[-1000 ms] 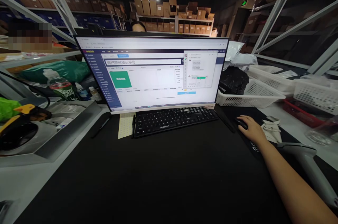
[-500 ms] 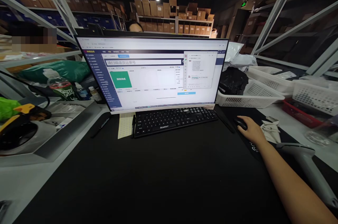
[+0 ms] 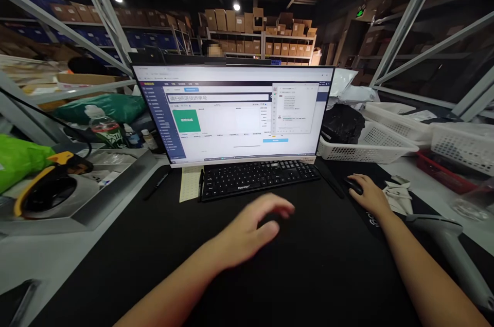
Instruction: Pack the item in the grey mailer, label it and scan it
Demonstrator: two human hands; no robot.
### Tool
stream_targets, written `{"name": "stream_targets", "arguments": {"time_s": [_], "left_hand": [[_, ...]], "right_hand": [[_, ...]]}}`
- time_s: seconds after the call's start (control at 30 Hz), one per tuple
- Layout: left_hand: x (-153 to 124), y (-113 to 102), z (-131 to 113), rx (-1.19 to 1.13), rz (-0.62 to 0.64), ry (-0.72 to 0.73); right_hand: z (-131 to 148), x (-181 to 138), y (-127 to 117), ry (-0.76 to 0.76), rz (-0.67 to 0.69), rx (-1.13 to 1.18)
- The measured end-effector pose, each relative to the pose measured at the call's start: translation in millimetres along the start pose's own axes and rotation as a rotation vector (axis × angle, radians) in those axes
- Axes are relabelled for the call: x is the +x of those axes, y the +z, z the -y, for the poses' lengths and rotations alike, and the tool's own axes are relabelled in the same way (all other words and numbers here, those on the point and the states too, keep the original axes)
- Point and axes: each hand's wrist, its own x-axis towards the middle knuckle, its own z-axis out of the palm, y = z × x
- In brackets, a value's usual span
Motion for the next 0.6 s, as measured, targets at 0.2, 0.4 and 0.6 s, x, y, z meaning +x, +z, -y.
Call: {"name": "stream_targets", "arguments": {"time_s": [0.2, 0.4, 0.6], "left_hand": [[17.2, -20.8, 96.7, 0.82, -0.44, -0.099], [4.0, -39.4, 142.9, 0.878, -0.416, -0.256], [3.9, -39.9, 144.0, 0.847, -0.446, -0.314]], "right_hand": [[-5.4, 0.2, 3.0, 0.02, 0.0, -0.02], [-1.4, 1.5, -4.4, -0.003, -0.095, -0.09], [19.3, 4.9, -7.6, -0.019, -0.161, -0.135]]}}
